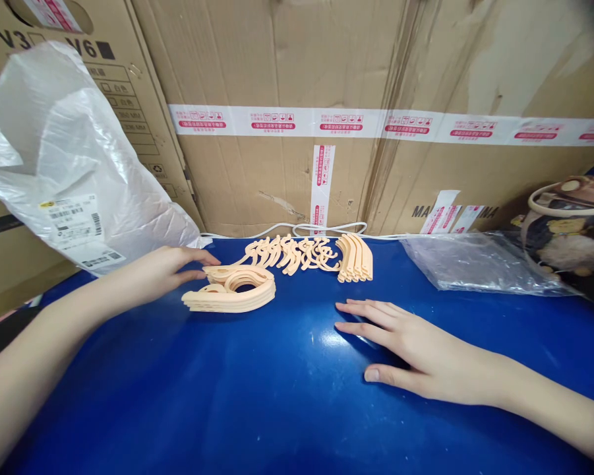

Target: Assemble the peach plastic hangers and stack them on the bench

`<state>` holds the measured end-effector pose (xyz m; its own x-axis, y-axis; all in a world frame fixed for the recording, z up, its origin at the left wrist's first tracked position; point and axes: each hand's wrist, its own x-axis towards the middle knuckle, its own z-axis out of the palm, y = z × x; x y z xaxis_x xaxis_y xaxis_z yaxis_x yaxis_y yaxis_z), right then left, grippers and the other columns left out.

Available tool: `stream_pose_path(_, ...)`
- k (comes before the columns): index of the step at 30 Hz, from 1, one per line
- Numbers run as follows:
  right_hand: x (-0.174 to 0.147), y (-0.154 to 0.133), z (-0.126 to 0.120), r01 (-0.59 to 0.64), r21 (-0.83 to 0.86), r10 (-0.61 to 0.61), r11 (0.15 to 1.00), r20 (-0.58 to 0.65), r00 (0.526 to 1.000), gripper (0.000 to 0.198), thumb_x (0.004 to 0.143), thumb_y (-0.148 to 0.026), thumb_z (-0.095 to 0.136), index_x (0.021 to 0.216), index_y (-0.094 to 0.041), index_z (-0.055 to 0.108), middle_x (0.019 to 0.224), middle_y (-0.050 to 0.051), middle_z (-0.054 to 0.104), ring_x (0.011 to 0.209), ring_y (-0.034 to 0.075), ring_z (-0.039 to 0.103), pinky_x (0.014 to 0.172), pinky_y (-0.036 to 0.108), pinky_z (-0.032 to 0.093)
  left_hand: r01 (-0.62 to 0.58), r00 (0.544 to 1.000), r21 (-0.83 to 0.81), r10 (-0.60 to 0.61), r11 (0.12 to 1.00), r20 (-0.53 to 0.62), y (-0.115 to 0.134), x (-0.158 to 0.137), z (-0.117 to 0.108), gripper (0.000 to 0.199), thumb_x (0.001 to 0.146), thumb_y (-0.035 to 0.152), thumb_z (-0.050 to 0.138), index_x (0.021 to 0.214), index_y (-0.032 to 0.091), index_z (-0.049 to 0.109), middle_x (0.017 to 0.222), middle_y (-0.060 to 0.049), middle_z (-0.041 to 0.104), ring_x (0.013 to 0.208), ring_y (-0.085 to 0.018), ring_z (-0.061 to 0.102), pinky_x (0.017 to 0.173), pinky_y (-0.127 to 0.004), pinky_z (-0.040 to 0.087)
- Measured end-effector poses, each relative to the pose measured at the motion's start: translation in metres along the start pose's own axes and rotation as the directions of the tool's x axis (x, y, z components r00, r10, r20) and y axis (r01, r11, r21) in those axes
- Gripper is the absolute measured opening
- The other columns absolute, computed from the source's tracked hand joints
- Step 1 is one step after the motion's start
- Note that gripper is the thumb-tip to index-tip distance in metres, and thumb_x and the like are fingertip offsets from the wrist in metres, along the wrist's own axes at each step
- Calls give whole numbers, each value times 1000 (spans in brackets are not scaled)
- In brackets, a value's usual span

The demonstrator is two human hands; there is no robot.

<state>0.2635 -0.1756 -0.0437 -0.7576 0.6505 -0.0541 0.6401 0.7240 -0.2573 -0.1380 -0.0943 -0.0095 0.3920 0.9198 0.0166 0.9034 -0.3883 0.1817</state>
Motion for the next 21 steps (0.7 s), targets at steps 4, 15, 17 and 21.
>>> stream_pose_path(4,0,-1,0,3,12,-3,1000,-4,1000,57,92,-56,42,144,-33,33,155,-1,23,140,24,24,113,48,24,-10,1000,1,10,1000,6,1,1,1,41,86,41,41,108,15,64,111,-5,70,97,-21,64,87,-30,43)
stream_pose_path(15,1,-2,-2,17,55,-15,998,-27,1000,57,92,-52,46,143,-31,36,154,3,26,139,27,27,113,49,25,-46,999,-1,45,999,-20,-3,3,3,47,87,51,41,106,17,67,112,-3,70,100,-22,63,87,-29,45)
stream_pose_path(17,0,-2,-2,21,50,-20,999,-25,999,57,92,-52,46,143,-30,36,154,4,27,139,27,27,112,49,25,-45,998,-1,44,999,-37,0,2,2,48,88,52,40,107,17,67,112,-3,70,101,-22,63,89,-29,44)
stream_pose_path(21,0,-3,-2,24,54,-23,998,-29,999,57,92,-52,46,143,-30,36,153,4,28,139,27,28,112,50,25,-35,998,8,35,999,-50,2,-2,1,43,89,48,42,111,18,65,114,-2,69,103,-22,63,91,-31,43)
